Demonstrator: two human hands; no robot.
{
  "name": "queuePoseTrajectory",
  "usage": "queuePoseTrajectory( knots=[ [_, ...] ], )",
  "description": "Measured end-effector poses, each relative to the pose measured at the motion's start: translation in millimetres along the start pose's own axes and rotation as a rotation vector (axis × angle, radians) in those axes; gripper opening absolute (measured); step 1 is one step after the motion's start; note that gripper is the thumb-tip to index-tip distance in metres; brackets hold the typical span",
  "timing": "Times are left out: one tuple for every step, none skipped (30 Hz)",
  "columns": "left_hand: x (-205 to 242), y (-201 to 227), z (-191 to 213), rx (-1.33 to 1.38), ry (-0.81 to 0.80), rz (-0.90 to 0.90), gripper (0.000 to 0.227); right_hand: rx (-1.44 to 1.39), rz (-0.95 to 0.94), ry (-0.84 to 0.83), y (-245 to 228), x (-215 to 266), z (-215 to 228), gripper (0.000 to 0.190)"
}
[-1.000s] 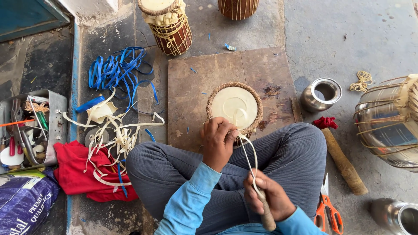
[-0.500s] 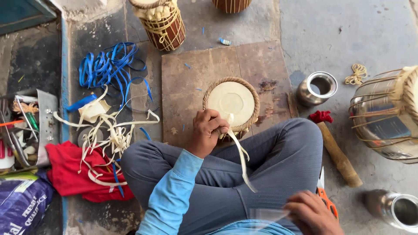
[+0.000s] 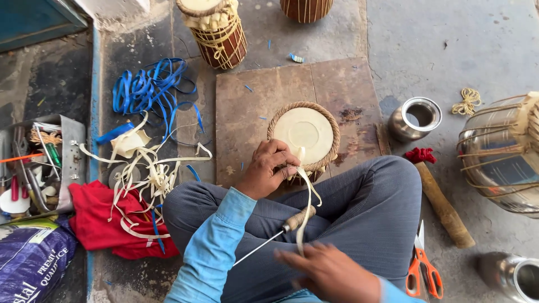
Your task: The person sits cross-legged on the floor and uses a wooden mallet to hammer a white strip into the rim of a small drum. They repeatedly pull the strip taut and strike it to secure it around the drum's edge. The workspace contains other drums, blue straps, and tools.
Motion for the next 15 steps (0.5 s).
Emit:
queuePoseTrajectory(
  knots=[
    [-0.7, -1.5, -0.7, -0.001, -0.012, 0.002, 0.015, -0.189, 0.063, 0.029, -2.2, 19.0, 21.4, 0.059],
    [-0.6, -2.6, -1.7, -0.003, -0.023, 0.005, 0.015, -0.377, 0.125, 0.061, -1.5, 37.9, 45.9, 0.049],
    [-0.9, -3.3, -2.2, -0.004, -0.03, 0.005, 0.016, -0.379, 0.045, 0.222, 16.0, 43.7, 72.6, 0.042],
    [-0.9, -3.5, -2.6, -0.006, -0.038, 0.006, 0.017, -0.379, -0.036, 0.383, 34.3, 48.3, 98.0, 0.036],
    [-0.9, -3.2, -2.5, -0.01, -0.043, 0.006, 0.017, -0.377, -0.116, 0.541, 49.6, 52.1, 119.6, 0.03],
    [0.2, -1.3, -2.8, -0.004, -0.052, 0.008, 0.02, -0.372, -0.196, 0.7, 59.1, 57.5, 135.8, 0.027],
    [0.2, 1.3, -1.7, -0.001, -0.058, 0.006, 0.023, -0.263, -0.221, 0.836, 60.2, 56.4, 150.2, 0.029],
    [-0.5, 4.2, 0.1, 0.001, -0.064, 0.003, 0.026, -0.152, -0.245, 0.971, 61.0, 50.3, 165.2, 0.033],
    [-0.3, 7.9, 1.6, -0.005, -0.085, -0.01, 0.032, -0.039, -0.267, 1.099, 60.6, 47.6, 180.6, 0.038],
    [0.1, 11.7, 3.7, -0.011, -0.106, -0.024, 0.037, -0.043, -0.275, 1.064, 62.1, 36.1, 183.1, 0.033],
    [2.0, 15.8, 6.1, -0.017, -0.13, -0.034, 0.043, -0.051, -0.286, 1.026, 64.1, 21.4, 181.5, 0.029],
    [1.9, 18.4, 9.2, -0.038, -0.143, -0.041, 0.043, -0.058, -0.297, 0.988, 66.8, 9.1, 178.7, 0.025],
    [0.2, 20.4, 11.6, -0.057, -0.161, -0.052, 0.044, -0.06, -0.289, 0.969, 66.7, -0.7, 174.5, 0.026],
    [-1.6, 22.8, 13.2, -0.076, -0.18, -0.062, 0.045, -0.062, -0.281, 0.949, 65.5, -10.7, 169.1, 0.027],
    [-6.1, 23.9, 15.5, -0.121, -0.179, -0.067, 0.038, -0.06, -0.269, 0.934, 64.6, -17.3, 167.8, 0.029]
  ],
)
Point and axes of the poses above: each hand's wrist, its own x-axis away from the middle knuckle, its own z-axis out of the back of the hand, y = z × x, the point moved 9 cm from there along -x, towards the middle knuckle, and after that the axes turned 15 degrees about y, right-handed, at the moved point
